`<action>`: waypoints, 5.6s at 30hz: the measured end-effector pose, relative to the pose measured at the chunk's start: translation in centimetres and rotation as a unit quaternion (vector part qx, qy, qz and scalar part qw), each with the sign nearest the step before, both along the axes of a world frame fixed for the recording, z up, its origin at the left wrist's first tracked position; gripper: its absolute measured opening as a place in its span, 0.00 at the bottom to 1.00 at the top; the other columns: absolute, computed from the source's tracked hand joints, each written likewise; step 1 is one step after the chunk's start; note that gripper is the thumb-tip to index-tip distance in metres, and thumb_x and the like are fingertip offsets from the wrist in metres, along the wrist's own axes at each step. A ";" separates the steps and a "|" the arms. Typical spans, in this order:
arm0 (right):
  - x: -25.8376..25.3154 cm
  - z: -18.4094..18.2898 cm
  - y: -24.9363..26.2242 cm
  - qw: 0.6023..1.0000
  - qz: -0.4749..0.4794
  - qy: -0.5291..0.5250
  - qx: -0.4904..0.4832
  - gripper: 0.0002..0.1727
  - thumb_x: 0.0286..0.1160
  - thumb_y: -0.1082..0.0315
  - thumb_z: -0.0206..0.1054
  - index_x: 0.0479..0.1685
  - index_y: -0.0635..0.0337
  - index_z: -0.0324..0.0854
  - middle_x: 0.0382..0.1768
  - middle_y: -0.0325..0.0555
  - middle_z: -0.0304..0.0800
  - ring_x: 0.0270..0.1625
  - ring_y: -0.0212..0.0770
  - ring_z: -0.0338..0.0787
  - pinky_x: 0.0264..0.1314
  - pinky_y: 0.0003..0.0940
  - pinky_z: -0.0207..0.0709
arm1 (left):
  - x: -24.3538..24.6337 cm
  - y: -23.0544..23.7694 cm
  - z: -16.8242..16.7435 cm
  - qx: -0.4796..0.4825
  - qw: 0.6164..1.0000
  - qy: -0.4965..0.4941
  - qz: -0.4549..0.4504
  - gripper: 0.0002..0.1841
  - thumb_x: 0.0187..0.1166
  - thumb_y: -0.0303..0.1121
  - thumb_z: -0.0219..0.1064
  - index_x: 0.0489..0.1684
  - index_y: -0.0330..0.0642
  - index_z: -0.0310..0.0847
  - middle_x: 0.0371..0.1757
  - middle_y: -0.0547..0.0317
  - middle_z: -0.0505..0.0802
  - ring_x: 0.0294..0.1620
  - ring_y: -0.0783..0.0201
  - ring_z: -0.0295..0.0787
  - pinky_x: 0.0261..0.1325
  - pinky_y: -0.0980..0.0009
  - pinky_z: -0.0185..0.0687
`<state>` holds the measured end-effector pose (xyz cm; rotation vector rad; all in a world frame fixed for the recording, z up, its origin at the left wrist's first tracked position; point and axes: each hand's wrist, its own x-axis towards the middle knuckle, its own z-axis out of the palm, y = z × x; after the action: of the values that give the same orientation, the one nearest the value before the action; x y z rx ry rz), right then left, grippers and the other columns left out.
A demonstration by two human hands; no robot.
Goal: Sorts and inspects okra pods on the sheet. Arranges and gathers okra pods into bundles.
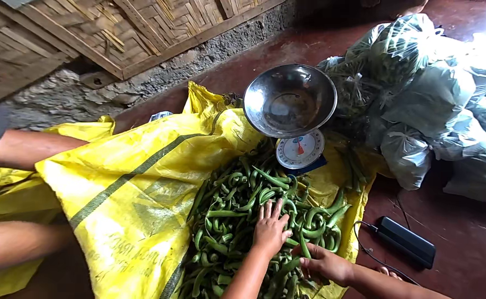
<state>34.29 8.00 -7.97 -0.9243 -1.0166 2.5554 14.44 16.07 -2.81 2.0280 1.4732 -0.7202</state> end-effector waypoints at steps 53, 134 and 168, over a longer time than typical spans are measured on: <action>-0.2 1.6 4.4 0.886 -0.096 -0.145 0.430 0.16 0.77 0.64 0.71 0.58 0.63 0.87 0.57 0.58 0.89 0.62 0.46 0.88 0.69 0.38 0.80 | -2.8 -0.7 3.8 -0.322 0.751 -0.408 0.407 0.23 0.90 0.29 0.48 0.83 0.43 0.62 0.53 0.53 0.91 0.37 0.62 0.93 0.44 0.64 0.92; 1.0 1.6 3.3 0.992 -0.096 -0.079 -0.031 0.17 0.88 0.64 0.59 0.71 0.59 0.73 0.48 0.45 0.91 0.32 0.35 0.89 0.39 0.32 0.85 | -6.4 -2.1 4.3 -0.217 0.582 -0.603 0.501 0.19 0.80 0.30 0.49 0.65 0.42 0.77 0.58 0.49 0.95 0.36 0.70 0.92 0.36 0.76 0.83; -0.3 2.1 2.2 0.975 -0.127 0.118 -0.137 0.08 0.78 0.75 0.61 0.49 0.54 0.80 0.32 0.39 0.90 0.33 0.37 0.90 0.50 0.39 0.87 | -2.5 -3.6 3.7 -0.116 0.603 -0.484 0.623 0.13 0.86 0.26 0.62 0.65 0.34 0.73 0.43 0.48 0.93 0.32 0.64 0.91 0.35 0.72 0.88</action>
<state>34.03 10.21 -5.91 -0.7323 -0.4548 2.5433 11.94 12.48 0.90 0.4755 1.4337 0.6817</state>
